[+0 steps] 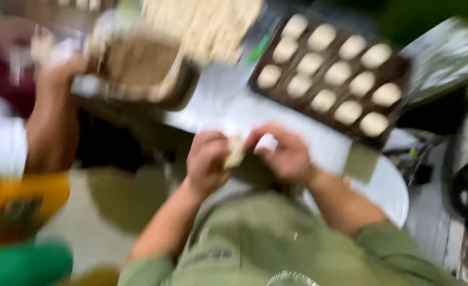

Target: Filling dough with paste and shaping them into buns on baking trays

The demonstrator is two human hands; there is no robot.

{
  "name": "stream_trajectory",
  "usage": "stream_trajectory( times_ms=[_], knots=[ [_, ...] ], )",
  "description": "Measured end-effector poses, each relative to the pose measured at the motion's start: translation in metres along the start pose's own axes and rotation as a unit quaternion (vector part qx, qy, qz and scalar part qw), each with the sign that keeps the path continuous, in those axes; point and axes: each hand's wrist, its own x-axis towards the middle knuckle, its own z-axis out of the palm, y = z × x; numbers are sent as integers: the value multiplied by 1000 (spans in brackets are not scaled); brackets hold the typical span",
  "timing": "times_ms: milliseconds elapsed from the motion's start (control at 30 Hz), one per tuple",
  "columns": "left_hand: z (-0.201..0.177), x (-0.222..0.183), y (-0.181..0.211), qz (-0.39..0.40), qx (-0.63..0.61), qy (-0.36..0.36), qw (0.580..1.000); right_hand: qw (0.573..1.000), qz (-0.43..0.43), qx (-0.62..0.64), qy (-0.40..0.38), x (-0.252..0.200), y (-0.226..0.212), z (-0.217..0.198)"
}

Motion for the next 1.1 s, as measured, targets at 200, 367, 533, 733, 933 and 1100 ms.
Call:
stream_trajectory(
  times_ms=[200, 367, 533, 733, 933, 1100],
  knots=[
    [-48, 30, 21, 73, -169, 126, 975, 914, -373, 158, 21, 10, -61, 35],
    [-108, -6, 30, 93, -187, 122, 970, 931, -337, 138, 33, -22, -77, 105],
    [-164, -18, 44, 151, -142, 96, 973, 956, -282, 80, 17, -47, -107, 150],
    [-192, -40, 43, 160, -113, 73, 978, 970, -241, -16, 21, -60, -117, 176],
    [-181, -64, 51, 59, -72, 39, 995, 968, -235, -92, 2, -59, -100, 172],
    [-167, -62, 70, 25, -66, -27, 997, 951, -271, -141, -42, -61, -110, 150]
  ],
)
